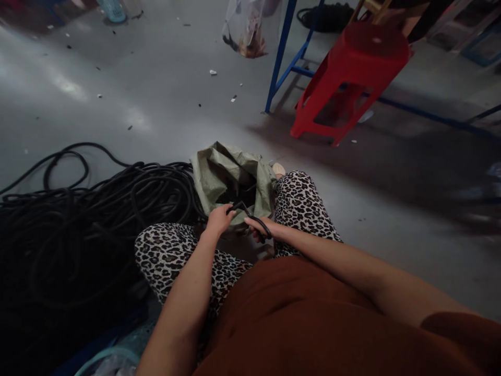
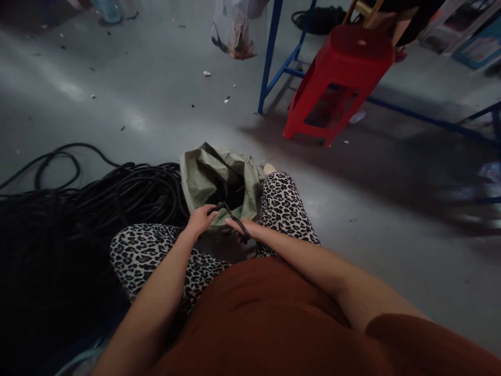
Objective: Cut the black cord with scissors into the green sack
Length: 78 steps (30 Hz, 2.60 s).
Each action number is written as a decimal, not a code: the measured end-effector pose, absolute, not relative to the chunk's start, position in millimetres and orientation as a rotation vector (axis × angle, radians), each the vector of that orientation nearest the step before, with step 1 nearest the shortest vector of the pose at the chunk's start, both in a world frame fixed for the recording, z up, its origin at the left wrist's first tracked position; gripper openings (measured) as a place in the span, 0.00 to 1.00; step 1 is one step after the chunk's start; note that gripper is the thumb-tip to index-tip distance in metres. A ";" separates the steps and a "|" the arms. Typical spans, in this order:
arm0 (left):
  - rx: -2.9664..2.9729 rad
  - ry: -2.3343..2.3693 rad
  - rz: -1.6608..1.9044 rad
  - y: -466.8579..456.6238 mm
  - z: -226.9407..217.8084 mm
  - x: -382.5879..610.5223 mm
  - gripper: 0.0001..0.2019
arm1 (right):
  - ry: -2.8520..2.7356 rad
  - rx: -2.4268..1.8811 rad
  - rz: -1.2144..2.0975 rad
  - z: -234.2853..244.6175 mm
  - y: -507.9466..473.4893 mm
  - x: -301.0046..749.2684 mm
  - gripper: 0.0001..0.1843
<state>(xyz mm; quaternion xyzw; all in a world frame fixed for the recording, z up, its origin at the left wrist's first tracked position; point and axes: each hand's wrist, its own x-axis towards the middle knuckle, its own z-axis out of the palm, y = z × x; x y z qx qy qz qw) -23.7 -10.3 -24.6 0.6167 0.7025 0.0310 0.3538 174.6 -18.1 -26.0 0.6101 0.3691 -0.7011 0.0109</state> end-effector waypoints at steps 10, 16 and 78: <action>1.634 1.752 0.116 -13.3 -23.6 -20.3 0.16 | 1.257 1.837 -2.167 -39.7 -18.4 177.2 0.24; 1.634 1.719 0.082 -13.7 -21.6 -19.1 0.15 | 1.289 1.814 -2.159 -44.8 -18.8 177.9 0.24; 1.741 1.637 -0.091 -12.4 -17.6 -15.6 0.16 | 1.123 1.900 -2.143 -18.7 -22.0 173.7 0.30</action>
